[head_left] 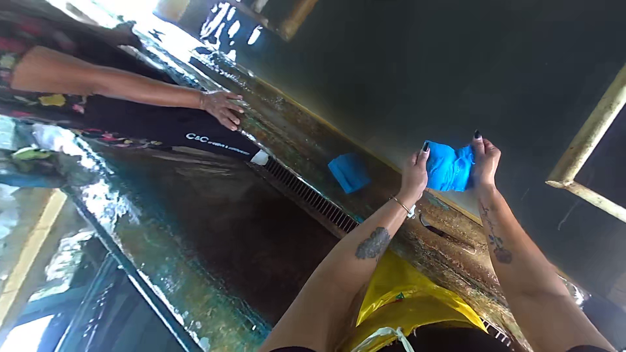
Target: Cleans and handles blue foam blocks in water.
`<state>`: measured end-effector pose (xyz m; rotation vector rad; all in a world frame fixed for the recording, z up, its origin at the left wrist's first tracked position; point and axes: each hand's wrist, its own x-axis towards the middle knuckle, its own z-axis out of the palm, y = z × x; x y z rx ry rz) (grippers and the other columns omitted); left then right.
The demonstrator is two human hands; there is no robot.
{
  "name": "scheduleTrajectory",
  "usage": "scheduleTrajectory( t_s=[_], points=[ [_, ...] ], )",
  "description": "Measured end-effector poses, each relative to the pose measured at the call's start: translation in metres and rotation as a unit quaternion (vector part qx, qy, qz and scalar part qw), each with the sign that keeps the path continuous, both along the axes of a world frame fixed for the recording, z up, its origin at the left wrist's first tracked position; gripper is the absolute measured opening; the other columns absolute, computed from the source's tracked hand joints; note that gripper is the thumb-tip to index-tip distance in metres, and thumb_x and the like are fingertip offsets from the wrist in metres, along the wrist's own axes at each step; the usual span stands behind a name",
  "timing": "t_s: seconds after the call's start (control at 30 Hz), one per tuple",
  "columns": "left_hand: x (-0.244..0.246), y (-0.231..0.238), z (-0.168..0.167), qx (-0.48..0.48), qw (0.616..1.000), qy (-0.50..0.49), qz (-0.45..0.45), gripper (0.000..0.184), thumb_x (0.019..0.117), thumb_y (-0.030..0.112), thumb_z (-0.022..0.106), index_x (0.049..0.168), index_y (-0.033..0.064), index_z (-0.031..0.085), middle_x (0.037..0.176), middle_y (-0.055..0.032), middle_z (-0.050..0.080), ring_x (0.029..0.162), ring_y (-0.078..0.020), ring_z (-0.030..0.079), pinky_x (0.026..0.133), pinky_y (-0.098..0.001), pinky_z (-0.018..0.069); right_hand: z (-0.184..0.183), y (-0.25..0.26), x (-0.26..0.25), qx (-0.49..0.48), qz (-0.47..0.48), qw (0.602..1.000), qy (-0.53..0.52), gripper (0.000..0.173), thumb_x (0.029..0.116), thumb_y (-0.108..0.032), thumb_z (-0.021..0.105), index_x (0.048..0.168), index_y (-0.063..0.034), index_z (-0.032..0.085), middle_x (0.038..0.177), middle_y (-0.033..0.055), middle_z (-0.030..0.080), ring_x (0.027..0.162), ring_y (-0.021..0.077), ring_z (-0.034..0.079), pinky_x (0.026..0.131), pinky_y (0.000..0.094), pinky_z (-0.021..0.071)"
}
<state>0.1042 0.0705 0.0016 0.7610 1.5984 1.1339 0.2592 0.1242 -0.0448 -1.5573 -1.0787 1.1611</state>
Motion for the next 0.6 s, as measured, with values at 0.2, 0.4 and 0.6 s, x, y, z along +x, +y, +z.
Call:
scheduleTrajectory(
  t_s=[0.2, 0.4, 0.6],
  points=[
    [0.007, 0.072, -0.073, -0.184, 0.954, 0.156, -0.179, 0.06, 0.1018, 0.023, 0.065, 0.149, -0.001, 0.038, 0.137, -0.028, 0.057, 0.126, -0.0391, 0.059, 0.107, -0.0545, 0.0471, -0.07, 0.016, 0.032, -0.168, 0.063, 0.984, 0.001, 0.066, 0.1019, -0.036, 0.063, 0.155, -0.0138, 0.032, 0.129, 0.0215, 0.061, 0.106, 0.0328, 0.064, 0.086, 0.0517, 0.0551],
    [0.014, 0.073, -0.164, -0.283, 0.915, 0.218, -0.189, 0.043, 0.108, 0.029, 0.052, 0.14, -0.0003, 0.055, 0.131, -0.0264, 0.063, 0.123, -0.0404, 0.061, 0.106, -0.0576, 0.047, -0.142, 0.01, 0.014, -0.369, -0.032, 0.929, -0.002, 0.045, 0.1059, -0.023, 0.057, 0.139, 0.0068, 0.053, 0.138, 0.0268, 0.058, 0.128, 0.0336, 0.057, 0.109, 0.048, 0.0453],
    [-0.014, 0.082, -0.119, -0.15, 0.961, -0.089, -0.214, 0.029, 0.1053, 0.014, 0.053, 0.13, 0.0016, 0.061, 0.117, -0.013, 0.068, 0.102, -0.0194, 0.066, 0.091, -0.0417, 0.056, -0.122, 0.034, 0.028, -0.304, -0.008, 0.951, 0.064, 0.042, 0.1099, -0.035, 0.044, 0.131, -0.002, 0.058, 0.108, 0.0164, 0.065, 0.094, 0.0227, 0.065, 0.082, 0.0429, 0.0561]
  ],
)
